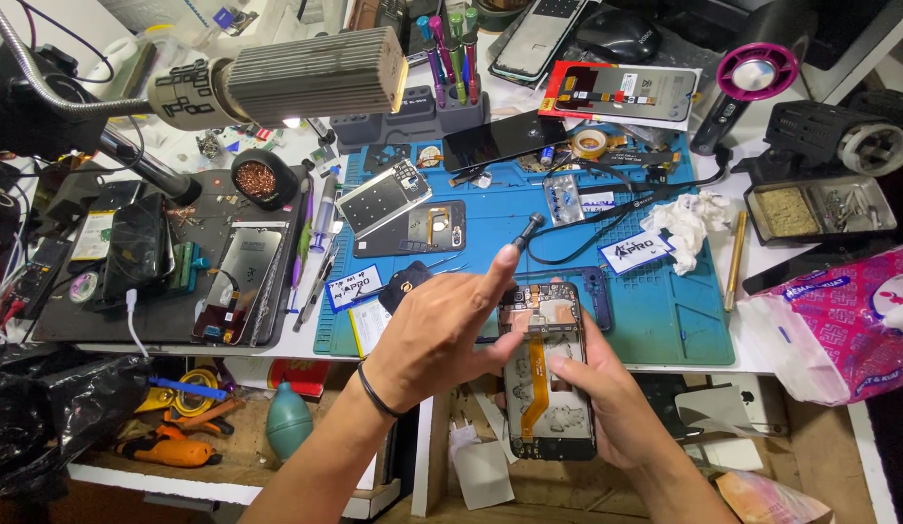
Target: Repairing a mobile phone by disassembling components and inspecting the screen assembly
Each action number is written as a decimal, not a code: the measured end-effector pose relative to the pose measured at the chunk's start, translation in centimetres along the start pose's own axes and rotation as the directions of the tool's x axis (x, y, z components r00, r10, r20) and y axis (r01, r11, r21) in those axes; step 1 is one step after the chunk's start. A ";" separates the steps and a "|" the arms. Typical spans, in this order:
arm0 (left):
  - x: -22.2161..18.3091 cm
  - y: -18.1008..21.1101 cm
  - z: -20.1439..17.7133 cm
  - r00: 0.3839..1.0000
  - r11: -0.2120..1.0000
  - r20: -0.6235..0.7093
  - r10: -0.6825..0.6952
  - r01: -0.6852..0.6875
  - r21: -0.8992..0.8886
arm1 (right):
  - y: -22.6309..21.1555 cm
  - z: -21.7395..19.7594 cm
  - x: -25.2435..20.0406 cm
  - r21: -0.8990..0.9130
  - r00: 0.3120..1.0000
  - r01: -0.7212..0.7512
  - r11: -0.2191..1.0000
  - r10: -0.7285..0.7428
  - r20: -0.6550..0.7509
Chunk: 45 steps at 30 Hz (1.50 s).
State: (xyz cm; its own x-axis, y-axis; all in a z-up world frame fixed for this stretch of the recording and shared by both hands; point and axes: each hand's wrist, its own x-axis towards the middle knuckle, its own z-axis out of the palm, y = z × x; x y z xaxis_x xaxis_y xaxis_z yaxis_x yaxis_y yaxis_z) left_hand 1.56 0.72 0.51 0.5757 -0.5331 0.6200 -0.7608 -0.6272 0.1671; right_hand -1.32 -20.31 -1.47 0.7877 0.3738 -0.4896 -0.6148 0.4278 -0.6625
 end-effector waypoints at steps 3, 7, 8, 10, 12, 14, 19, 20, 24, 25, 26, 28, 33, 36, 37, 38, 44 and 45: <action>-0.4 -0.3 0.1 1.000 1.000 0.019 0.001 -0.001 -0.025 | -0.9 1.4 -0.6 0.008 0.993 -0.066 0.998 0.067 -0.095; -0.1 -0.1 0.1 1.000 1.000 -0.014 -0.010 0.009 -0.013 | -0.3 0.6 -0.2 0.024 1.000 -0.003 1.000 0.004 -0.027; -0.1 -0.2 0.1 1.000 1.000 -0.015 -0.004 0.004 -0.014 | -0.9 1.4 -0.6 0.009 0.996 -0.051 0.999 0.052 -0.076; -0.1 -0.3 0.1 1.000 1.000 -0.015 0.003 -0.004 -0.017 | -1.6 2.2 -1.0 -0.002 0.987 -0.099 0.995 0.098 -0.127; -0.2 -0.4 0.2 1.000 0.999 -0.012 0.018 -0.019 -0.035 | -1.8 2.5 -1.0 0.023 0.972 -0.111 0.994 0.113 -0.207; -0.6 -0.7 0.4 0.999 0.999 0.001 0.033 -0.033 -0.023 | -1.5 2.2 -0.8 0.062 0.974 -0.102 0.993 0.112 -0.199; -0.9 -1.1 0.6 0.997 0.997 -0.014 0.077 -0.077 0.001 | -0.8 1.3 -0.4 0.127 0.981 -0.058 0.990 0.080 -0.177; -0.9 -1.2 0.6 0.996 0.996 -0.008 0.087 -0.087 0.001 | -0.8 1.3 -0.4 0.143 0.978 -0.059 0.988 0.086 -0.190; -1.0 -1.5 0.4 0.996 0.996 0.019 0.088 -0.087 -0.017 | 0.0 0.4 0.1 0.174 0.981 -0.031 0.984 0.063 -0.182; -1.1 -1.6 0.4 0.996 0.996 0.018 0.087 -0.087 -0.015 | 0.0 0.4 0.2 0.174 0.982 -0.031 0.984 0.063 -0.181; -1.2 -1.8 0.4 0.996 0.998 0.058 0.066 -0.065 -0.011 | 0.1 0.3 0.3 0.159 0.979 -0.030 0.987 0.061 -0.196; -1.2 -1.8 0.2 0.994 0.999 0.097 0.044 -0.043 -0.006 | 0.6 -0.2 0.5 0.144 0.975 -0.029 0.989 0.059 -0.212; -0.5 -1.0 -0.1 0.998 0.999 0.053 0.039 -0.038 -0.031 | 1.0 -0.6 0.8 0.142 0.972 -0.026 0.990 0.057 -0.226; -0.1 -0.6 0.0 0.999 0.999 -0.030 0.046 -0.046 -0.012 | 1.0 -0.7 0.7 0.138 0.985 -0.013 0.990 0.036 -0.168; -0.2 -0.7 0.0 0.998 0.999 -0.030 0.046 -0.047 -0.012 | 0.8 -0.4 0.5 0.138 0.985 -0.012 0.990 0.036 -0.168; -0.3 -0.9 0.1 0.997 0.997 -0.035 0.072 -0.073 -0.015 | 0.5 -0.1 0.3 0.134 0.987 -0.005 0.991 0.027 -0.161; 0.2 -1.9 -1.3 0.994 0.999 -0.098 0.040 -0.037 0.025 | -1.0 1.8 -0.8 0.174 0.979 -0.076 0.982 0.106 -0.171; 0.4 -2.5 -1.5 0.991 0.997 -0.133 0.025 -0.014 0.080 | -1.3 2.0 -0.9 0.155 0.988 -0.064 0.986 0.084 -0.128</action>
State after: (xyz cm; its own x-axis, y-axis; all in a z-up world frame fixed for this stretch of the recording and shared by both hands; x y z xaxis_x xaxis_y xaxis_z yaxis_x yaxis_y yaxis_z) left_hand 3.18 2.96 1.51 0.5116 -0.4681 0.7205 -0.7425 -0.6629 0.0965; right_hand -1.31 -19.62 0.99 0.7314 0.3000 -0.6124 -0.6626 0.5251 -0.5341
